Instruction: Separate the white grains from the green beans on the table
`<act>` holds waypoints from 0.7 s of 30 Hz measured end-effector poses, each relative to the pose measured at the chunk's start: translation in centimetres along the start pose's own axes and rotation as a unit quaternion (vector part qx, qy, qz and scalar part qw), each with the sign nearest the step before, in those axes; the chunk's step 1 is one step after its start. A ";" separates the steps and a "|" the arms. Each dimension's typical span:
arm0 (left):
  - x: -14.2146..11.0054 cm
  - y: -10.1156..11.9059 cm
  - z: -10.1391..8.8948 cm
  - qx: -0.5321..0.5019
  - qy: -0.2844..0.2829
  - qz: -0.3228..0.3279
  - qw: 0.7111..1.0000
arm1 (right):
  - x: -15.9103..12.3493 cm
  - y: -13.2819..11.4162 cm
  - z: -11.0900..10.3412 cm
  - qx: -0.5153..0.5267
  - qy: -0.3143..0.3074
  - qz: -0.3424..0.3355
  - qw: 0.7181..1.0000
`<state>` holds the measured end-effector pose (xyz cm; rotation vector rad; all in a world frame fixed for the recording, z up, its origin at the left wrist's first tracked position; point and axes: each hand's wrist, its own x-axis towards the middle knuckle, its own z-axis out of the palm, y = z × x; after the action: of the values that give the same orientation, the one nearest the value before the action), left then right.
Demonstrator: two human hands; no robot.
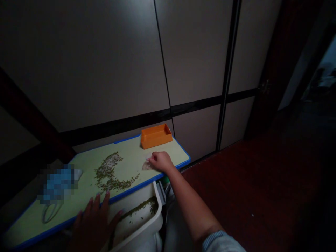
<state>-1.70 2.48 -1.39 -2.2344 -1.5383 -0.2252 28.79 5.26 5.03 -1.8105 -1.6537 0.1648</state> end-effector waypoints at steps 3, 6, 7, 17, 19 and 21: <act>0.0 0.1 -0.2 -0.007 -0.007 -0.004 1.000 | 0.0 -0.3 -0.3 -0.068 0.000 -0.004 0.998; 0.0 0.3 -0.1 -0.007 -0.010 -0.017 1.000 | 0.0 -0.7 -0.5 -0.127 0.013 0.018 0.992; 0.0 0.3 -0.1 -0.008 -0.009 -0.019 1.000 | 0.0 -0.8 -0.5 -0.135 0.020 0.031 0.990; 0.0 -0.3 0.8 -0.028 0.020 0.013 0.999 | 0.5 0.4 -0.2 -0.033 0.076 0.083 0.993; 0.0 -0.2 0.8 -0.031 0.022 0.008 0.999 | 0.6 0.6 -0.1 -0.020 0.062 0.050 0.997; 0.1 -0.2 0.9 -0.034 0.019 0.003 0.999 | 0.7 0.5 0.1 -0.023 0.039 0.014 0.999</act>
<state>-1.92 2.95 -2.11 -2.2722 -1.5263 -0.3210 29.31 5.92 4.93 -1.8510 -1.5901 0.0690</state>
